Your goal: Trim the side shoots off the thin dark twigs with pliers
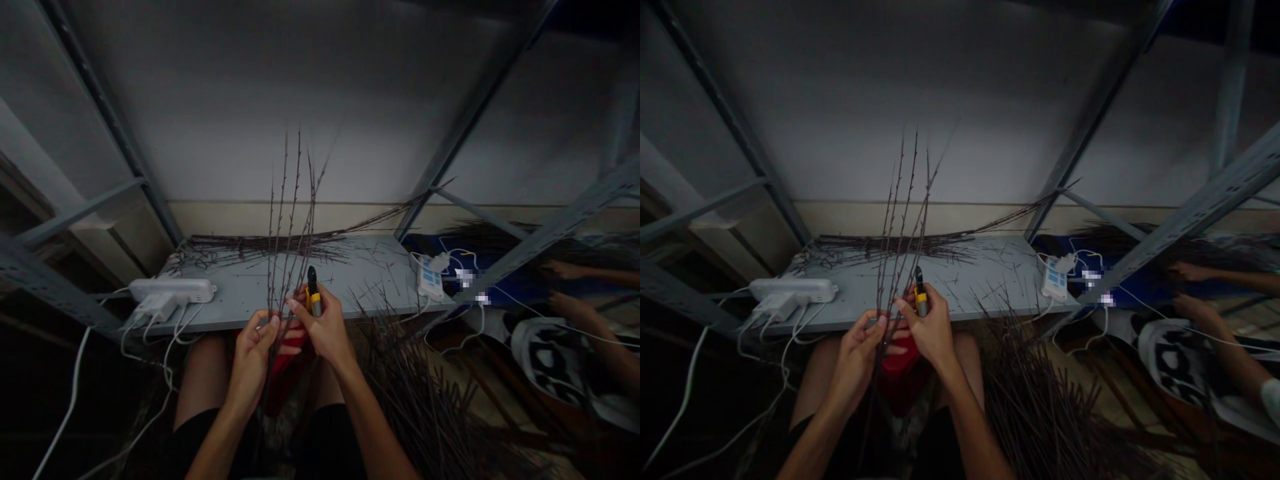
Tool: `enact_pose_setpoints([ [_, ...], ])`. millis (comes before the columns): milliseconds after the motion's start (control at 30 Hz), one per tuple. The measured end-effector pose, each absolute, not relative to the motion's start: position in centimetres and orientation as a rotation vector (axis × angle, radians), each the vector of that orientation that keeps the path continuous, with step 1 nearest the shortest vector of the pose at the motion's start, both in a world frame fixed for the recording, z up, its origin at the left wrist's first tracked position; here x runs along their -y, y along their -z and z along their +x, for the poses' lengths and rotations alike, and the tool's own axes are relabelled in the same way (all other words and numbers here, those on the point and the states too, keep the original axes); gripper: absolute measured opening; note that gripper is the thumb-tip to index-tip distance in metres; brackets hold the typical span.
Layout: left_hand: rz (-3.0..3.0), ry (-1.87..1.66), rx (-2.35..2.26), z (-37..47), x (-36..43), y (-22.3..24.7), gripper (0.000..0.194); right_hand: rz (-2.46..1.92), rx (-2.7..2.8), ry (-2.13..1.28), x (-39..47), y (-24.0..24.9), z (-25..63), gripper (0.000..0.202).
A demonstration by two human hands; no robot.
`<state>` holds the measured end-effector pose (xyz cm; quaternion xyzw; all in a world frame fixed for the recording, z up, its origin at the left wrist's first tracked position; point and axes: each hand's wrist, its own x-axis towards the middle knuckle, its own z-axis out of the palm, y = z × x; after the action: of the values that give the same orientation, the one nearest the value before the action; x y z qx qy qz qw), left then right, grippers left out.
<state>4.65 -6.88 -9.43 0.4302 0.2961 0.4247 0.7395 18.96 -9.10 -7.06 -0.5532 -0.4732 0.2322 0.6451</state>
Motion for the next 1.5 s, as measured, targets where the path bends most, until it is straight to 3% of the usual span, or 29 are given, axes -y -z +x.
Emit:
enact_pose_setpoints([
  [400,0.822,-1.098,-0.619,4.9,5.8,10.1,0.02,-1.305,1.053,-0.571,9.3,8.0,18.0,0.017],
  [767,0.82,-1.078,-0.574,4.9,2.9,8.1,0.032,-1.306,1.042,-0.569,9.5,8.2,17.8,0.016],
  [933,0.847,-0.914,-0.545,5.2,2.3,7.9,0.041,-1.306,1.077,-0.571,9.5,8.3,17.9,0.016],
  [1233,0.966,-0.867,-0.544,6.4,0.8,7.5,0.025,-1.446,1.006,-0.513,9.7,10.6,16.5,0.046],
  [1500,1.114,-0.863,-0.523,6.9,-0.8,4.6,0.031,-1.406,0.753,-0.377,9.1,14.7,14.4,0.054],
])
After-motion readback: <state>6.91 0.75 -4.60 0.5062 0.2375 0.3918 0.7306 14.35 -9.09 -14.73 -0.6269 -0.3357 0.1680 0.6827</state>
